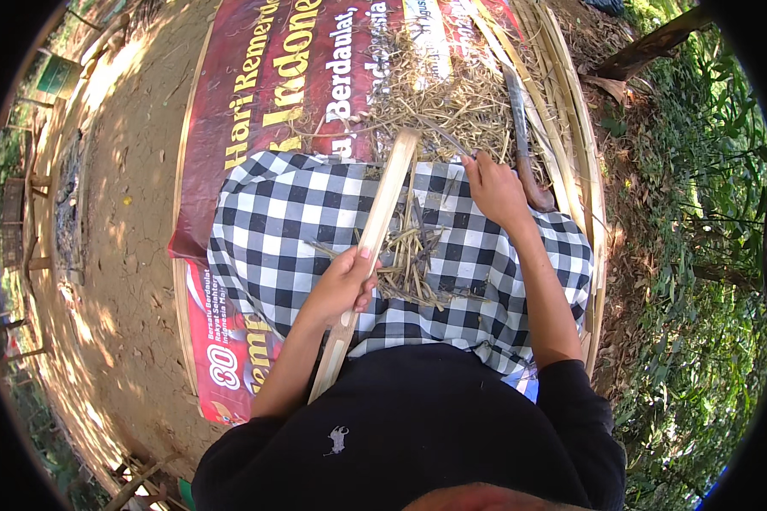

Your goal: The person shaves and smooths a strip of bamboo using a curved knife while sitting with the material over their lap.

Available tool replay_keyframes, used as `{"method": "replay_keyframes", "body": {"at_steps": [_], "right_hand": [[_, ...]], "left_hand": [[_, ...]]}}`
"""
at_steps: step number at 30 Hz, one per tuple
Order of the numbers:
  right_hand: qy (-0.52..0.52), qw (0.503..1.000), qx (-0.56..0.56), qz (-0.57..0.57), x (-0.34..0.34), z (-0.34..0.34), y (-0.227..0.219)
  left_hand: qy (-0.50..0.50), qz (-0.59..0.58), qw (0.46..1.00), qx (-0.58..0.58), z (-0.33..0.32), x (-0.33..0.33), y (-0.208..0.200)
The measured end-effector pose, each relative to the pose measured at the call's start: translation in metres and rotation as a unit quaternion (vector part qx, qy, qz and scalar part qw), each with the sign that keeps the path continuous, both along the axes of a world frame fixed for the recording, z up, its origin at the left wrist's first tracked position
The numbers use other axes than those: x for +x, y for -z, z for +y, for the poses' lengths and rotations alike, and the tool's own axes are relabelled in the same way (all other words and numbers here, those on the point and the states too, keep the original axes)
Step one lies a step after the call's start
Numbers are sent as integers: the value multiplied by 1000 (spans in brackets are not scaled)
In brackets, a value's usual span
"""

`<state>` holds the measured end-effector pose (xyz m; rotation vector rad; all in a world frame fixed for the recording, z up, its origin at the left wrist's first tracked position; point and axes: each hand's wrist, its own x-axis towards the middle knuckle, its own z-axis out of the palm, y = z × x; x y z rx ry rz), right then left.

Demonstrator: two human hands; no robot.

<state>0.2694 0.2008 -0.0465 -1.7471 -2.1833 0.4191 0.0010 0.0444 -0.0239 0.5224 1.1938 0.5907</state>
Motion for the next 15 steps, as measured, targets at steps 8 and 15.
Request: {"method": "replay_keyframes", "body": {"at_steps": [8,15], "right_hand": [[-33,987,-50,146,-24,-43,6],[-127,983,15,129,-49,-78,14]], "left_hand": [[-107,-212,971,-38,12,-18,17],[-50,-111,991,49,23,-15,0]]}}
